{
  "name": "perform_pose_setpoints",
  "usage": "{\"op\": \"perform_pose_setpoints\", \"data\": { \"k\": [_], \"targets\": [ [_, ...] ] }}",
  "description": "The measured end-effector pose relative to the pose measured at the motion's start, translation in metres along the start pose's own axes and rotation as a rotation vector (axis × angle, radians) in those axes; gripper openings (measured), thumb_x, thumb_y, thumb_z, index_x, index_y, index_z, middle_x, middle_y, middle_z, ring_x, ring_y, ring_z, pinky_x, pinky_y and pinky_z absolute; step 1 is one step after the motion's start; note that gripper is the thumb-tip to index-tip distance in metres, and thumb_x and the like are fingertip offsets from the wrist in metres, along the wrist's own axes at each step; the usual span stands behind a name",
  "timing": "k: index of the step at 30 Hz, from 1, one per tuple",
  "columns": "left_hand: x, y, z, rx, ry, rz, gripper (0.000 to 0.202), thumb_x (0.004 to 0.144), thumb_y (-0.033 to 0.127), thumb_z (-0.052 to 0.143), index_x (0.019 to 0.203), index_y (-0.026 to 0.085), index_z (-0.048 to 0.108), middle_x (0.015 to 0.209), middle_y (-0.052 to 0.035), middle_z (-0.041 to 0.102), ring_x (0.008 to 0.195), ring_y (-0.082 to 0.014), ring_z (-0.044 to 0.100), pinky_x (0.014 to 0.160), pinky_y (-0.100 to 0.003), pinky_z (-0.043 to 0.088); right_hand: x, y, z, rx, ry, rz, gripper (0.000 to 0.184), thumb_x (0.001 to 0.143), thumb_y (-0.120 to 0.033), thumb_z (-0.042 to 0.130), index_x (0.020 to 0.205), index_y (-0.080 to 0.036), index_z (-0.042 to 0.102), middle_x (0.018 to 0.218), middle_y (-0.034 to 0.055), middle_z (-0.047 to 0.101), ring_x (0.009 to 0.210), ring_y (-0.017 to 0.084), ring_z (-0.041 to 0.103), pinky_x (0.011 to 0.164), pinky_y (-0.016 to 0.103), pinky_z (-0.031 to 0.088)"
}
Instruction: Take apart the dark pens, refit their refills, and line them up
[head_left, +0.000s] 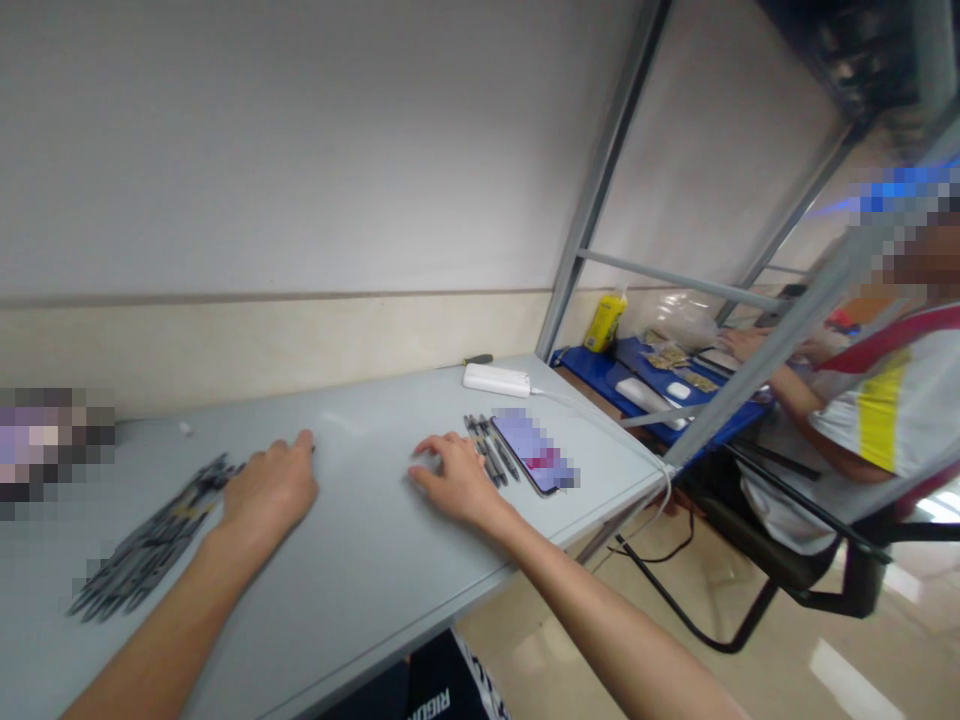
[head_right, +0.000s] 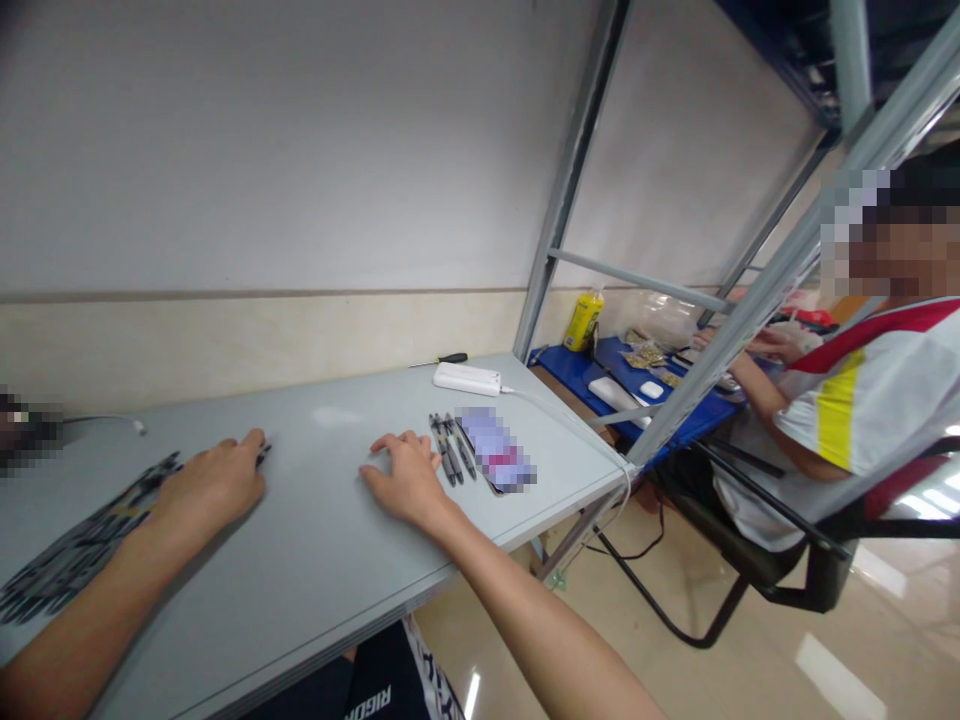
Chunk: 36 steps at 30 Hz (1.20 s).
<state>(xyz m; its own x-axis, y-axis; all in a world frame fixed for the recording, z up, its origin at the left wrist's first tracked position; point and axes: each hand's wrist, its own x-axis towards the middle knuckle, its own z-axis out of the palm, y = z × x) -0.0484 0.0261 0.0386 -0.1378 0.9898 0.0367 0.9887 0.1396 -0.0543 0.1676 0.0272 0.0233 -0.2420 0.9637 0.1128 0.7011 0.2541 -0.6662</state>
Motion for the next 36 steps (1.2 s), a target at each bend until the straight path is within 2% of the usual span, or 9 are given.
{"op": "perform_pose_setpoints", "data": {
  "k": [4, 9, 16, 19, 23, 28, 30, 33, 36],
  "targets": [
    [-0.001, 0.005, -0.001, 0.000, 0.004, 0.018, 0.039, 0.078, 0.006, 0.026, 0.106, 0.012, 0.053, 0.090, -0.0195, 0.063, 0.083, -0.0331, 0.062, 0.060, -0.038, 0.045, 0.000, 0.009, -0.015, -0.021, -0.040, 0.037, 0.024, 0.080, -0.037, 0.057, 0.098, -0.022, 0.062, 0.099, 0.0068, 0.056, 0.100, 0.024, 0.044, 0.080, 0.037, 0.030],
    [0.002, 0.012, 0.005, -0.087, 0.068, 0.115, 0.034, 0.081, 0.013, 0.029, 0.106, 0.014, 0.052, 0.090, -0.0163, 0.065, 0.082, -0.0298, 0.063, 0.065, -0.037, 0.045, -0.007, 0.005, -0.008, -0.080, -0.073, -0.032, 0.021, 0.081, -0.037, 0.055, 0.094, -0.022, 0.063, 0.097, 0.0066, 0.058, 0.098, 0.024, 0.046, 0.079, 0.038, 0.029],
    [-0.003, 0.038, 0.014, -0.768, -0.020, 0.489, 0.020, 0.082, 0.027, 0.043, 0.099, 0.020, 0.053, 0.084, -0.0039, 0.069, 0.075, -0.0170, 0.064, 0.068, -0.027, 0.047, -0.005, 0.004, 0.012, -0.068, 0.059, -0.316, 0.042, 0.080, -0.024, 0.057, 0.120, -0.020, 0.048, 0.108, 0.0087, 0.058, 0.099, 0.021, 0.049, 0.084, 0.034, 0.036],
    [-0.008, 0.048, 0.015, -0.907, -0.065, 0.544, 0.015, 0.084, 0.030, 0.044, 0.089, 0.020, 0.053, 0.080, -0.0033, 0.069, 0.074, -0.0167, 0.064, 0.067, -0.026, 0.047, -0.001, 0.007, 0.017, 0.005, 0.043, -0.365, 0.027, 0.084, -0.022, 0.052, 0.110, -0.017, 0.057, 0.092, 0.0065, 0.064, 0.083, 0.017, 0.056, 0.076, 0.028, 0.040],
    [-0.006, 0.041, 0.014, -0.843, -0.047, 0.532, 0.019, 0.083, 0.035, 0.048, 0.093, 0.020, 0.054, 0.080, -0.0029, 0.069, 0.074, -0.0182, 0.063, 0.067, -0.027, 0.045, 0.002, 0.012, 0.017, 0.120, 0.138, -0.230, 0.016, 0.084, -0.019, 0.051, 0.085, -0.015, 0.067, 0.080, 0.0055, 0.068, 0.074, 0.015, 0.058, 0.071, 0.024, 0.040],
    [0.003, 0.024, 0.015, -0.605, 0.022, 0.626, 0.021, 0.086, 0.035, 0.045, 0.087, 0.020, 0.061, 0.082, -0.0037, 0.067, 0.077, -0.0191, 0.060, 0.072, -0.030, 0.043, 0.001, 0.013, 0.001, 0.187, 0.170, 0.025, 0.028, 0.087, -0.026, 0.048, 0.073, -0.013, 0.068, 0.066, 0.0037, 0.066, 0.062, 0.012, 0.057, 0.061, 0.022, 0.039],
    [0.005, 0.024, 0.017, -0.569, 0.084, 0.660, 0.024, 0.088, 0.034, 0.043, 0.091, 0.020, 0.062, 0.088, -0.0053, 0.066, 0.084, -0.0199, 0.058, 0.077, -0.031, 0.042, -0.001, 0.012, -0.008, 0.106, 0.126, 0.002, 0.032, 0.089, -0.030, 0.044, 0.075, -0.013, 0.067, 0.067, 0.0044, 0.066, 0.063, 0.013, 0.057, 0.061, 0.022, 0.038],
    [0.004, 0.029, 0.019, -0.503, 0.176, 0.686, 0.027, 0.090, 0.032, 0.039, 0.095, 0.018, 0.062, 0.091, -0.0068, 0.065, 0.087, -0.0209, 0.056, 0.079, -0.033, 0.041, -0.005, 0.006, -0.017, -0.117, -0.037, -0.177, 0.024, 0.082, -0.035, 0.055, 0.088, -0.015, 0.066, 0.076, 0.0061, 0.067, 0.074, 0.017, 0.059, 0.066, 0.024, 0.040],
    [-0.001, 0.035, 0.017, -0.410, 0.220, 0.690, 0.032, 0.092, 0.031, 0.031, 0.088, 0.018, 0.061, 0.084, -0.0063, 0.063, 0.083, -0.0217, 0.053, 0.075, -0.035, 0.039, -0.008, -0.003, -0.013, -0.390, -0.127, -0.246, 0.022, 0.079, -0.024, 0.055, 0.098, -0.014, 0.061, 0.084, 0.0103, 0.068, 0.078, 0.021, 0.061, 0.067, 0.028, 0.042]
  ]
}}
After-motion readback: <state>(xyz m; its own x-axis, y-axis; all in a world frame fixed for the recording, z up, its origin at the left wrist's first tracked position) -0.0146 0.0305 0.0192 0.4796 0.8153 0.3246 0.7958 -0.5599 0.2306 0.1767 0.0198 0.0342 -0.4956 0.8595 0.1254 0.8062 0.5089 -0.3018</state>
